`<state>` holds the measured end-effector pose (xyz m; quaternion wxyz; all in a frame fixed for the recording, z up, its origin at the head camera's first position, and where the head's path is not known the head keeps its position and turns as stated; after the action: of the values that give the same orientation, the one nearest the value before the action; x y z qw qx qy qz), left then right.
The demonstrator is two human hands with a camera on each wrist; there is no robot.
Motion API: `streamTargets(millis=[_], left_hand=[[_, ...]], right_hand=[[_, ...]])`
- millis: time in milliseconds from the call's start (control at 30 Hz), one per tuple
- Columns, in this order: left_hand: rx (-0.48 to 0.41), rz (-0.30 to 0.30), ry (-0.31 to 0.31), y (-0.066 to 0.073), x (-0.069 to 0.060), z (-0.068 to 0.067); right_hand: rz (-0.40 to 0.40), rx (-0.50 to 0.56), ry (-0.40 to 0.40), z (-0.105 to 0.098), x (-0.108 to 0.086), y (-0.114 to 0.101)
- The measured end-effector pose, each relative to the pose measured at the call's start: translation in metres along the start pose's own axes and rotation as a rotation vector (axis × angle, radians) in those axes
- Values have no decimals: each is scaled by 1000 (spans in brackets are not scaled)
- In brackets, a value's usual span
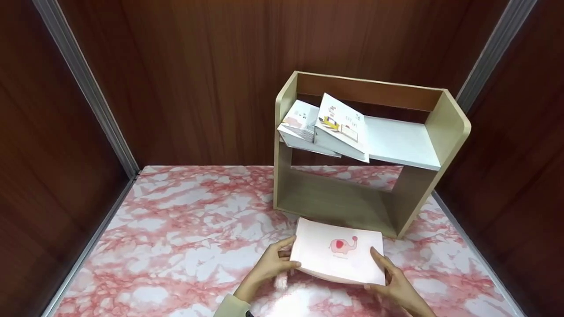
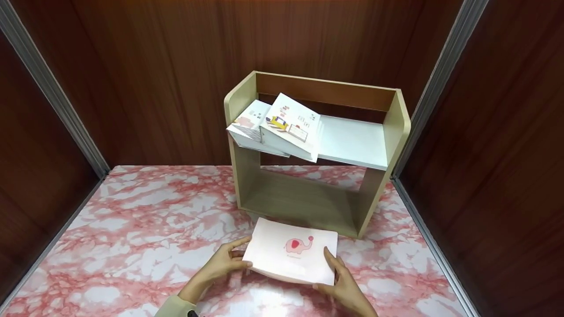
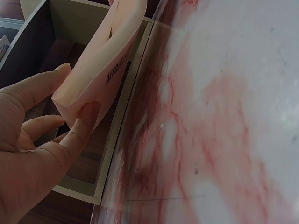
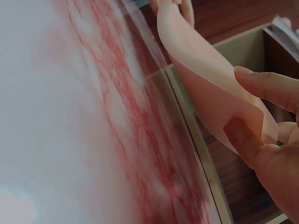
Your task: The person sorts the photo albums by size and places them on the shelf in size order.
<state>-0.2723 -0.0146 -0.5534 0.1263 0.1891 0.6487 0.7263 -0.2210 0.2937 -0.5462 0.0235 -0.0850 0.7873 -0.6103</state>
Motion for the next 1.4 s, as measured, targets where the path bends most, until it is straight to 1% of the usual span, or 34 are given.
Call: streamTargets(millis=[167, 300, 433, 500, 533, 667, 800, 900, 1033, 1133, 1267, 1400], left_hand=[[4, 0, 4, 1, 0, -2], [34, 11, 0, 2, 0, -4], [61, 22, -4, 3, -1, -5], [72, 34, -11, 3, -1, -5], [69, 36, -15, 3, -1, -6], [48, 38, -18, 4, -1, -6], [27, 32, 2, 4, 0, -8], [27, 31, 8, 3, 0, -9], [27, 34, 3, 3, 0, -10], [20, 36, 5, 3, 1, -11], [15, 42, 2, 3, 1, -12], [35, 53, 4, 4, 0, -13]], right_hand=[[-47, -9, 18, 1, 2, -1], [-72, 0, 24, 2, 3, 0], [-61, -6, 25, 2, 4, 1], [-55, 7, 7, 3, 5, 1], [-48, 13, 1, 3, 5, 1], [-81, 29, -30, 5, 7, -1], [-99, 28, -21, 6, 8, -3], [-108, 17, -16, 7, 8, -4], [-171, 9, -30, 8, 9, -5], [-197, 21, -46, 9, 11, -5], [-203, 31, -59, 9, 12, -5], [-223, 38, -65, 9, 12, -6]])
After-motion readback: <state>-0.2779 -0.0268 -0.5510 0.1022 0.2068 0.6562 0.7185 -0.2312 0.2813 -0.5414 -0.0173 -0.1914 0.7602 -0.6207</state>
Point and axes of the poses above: each hand's wrist, its own x-axis towards the middle knuckle, its own z-axis out of the palm, y = z × x, the point moved 4 cm from there along x, towards the middle knuckle, and after that the axes turned 4 degrees about y, right-handed, at the moved point
